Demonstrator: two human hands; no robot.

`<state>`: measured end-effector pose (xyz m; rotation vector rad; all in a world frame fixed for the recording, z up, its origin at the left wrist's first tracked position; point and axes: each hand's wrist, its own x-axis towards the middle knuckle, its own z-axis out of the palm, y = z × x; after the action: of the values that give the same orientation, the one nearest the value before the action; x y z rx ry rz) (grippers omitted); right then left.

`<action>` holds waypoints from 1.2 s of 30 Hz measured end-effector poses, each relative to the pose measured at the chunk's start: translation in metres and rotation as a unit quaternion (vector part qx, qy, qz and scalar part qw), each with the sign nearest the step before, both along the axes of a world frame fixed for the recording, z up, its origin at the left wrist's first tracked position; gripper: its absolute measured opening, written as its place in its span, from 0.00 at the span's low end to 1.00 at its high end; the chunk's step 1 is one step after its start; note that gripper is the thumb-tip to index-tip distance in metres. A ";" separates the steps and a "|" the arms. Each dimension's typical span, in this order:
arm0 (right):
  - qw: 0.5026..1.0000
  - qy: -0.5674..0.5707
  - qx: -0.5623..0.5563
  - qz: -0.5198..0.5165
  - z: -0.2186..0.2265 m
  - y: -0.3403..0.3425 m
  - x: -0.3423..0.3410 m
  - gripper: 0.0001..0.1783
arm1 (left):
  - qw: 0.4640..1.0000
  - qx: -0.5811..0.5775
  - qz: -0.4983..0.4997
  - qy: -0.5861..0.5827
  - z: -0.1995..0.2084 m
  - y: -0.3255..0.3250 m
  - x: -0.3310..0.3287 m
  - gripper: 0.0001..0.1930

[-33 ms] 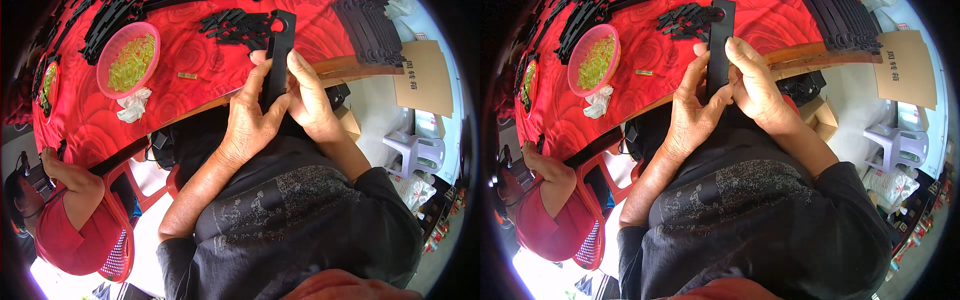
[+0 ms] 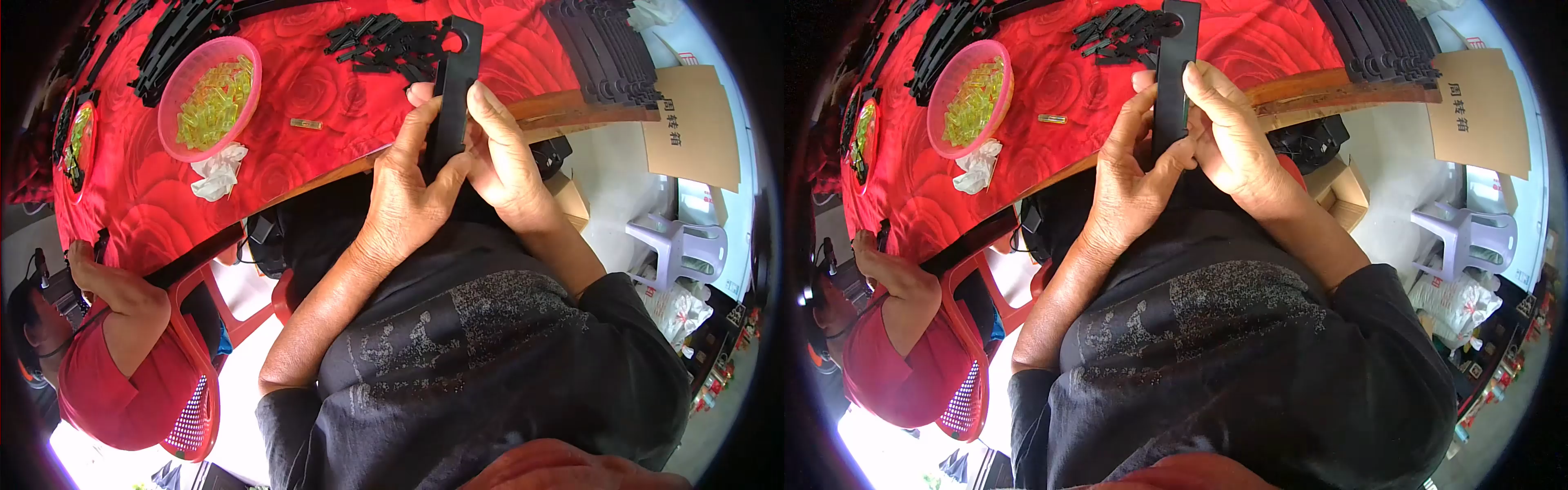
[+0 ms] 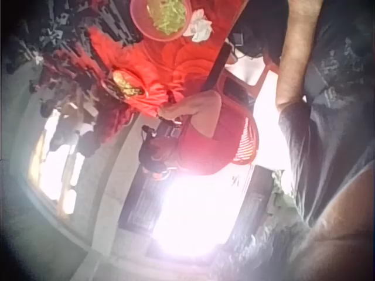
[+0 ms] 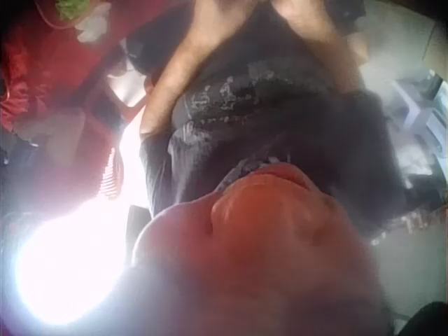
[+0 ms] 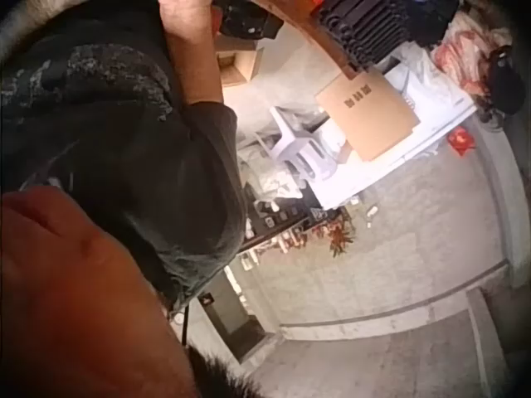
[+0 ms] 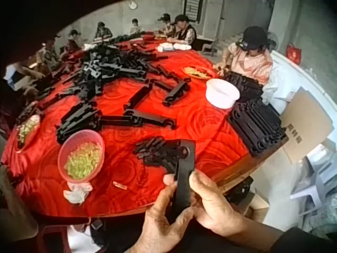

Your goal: The person takes a yellow level vial from a bowl, inserts it into a black plastic frame, and presses it into place by hand.

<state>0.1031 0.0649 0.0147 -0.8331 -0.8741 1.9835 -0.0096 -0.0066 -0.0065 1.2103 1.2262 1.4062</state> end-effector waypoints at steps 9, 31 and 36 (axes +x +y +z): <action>0.988 0.118 -0.048 0.091 -0.021 0.012 0.013 0.31 | 0.954 -0.086 -0.073 -0.278 0.013 0.001 -0.010 0.14; 0.999 -0.015 0.028 0.004 -0.013 0.011 0.008 0.10 | 0.982 -0.139 0.013 -0.128 0.007 0.000 -0.009 0.18; 1.000 -0.025 0.013 -0.009 -0.007 0.009 0.009 0.10 | 0.990 -0.092 0.074 -0.073 0.008 -0.002 -0.006 0.22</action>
<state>0.1121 0.0738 0.0074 -0.8772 -0.9154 1.9389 -0.0152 -0.0082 0.0015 0.8903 1.3316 1.4272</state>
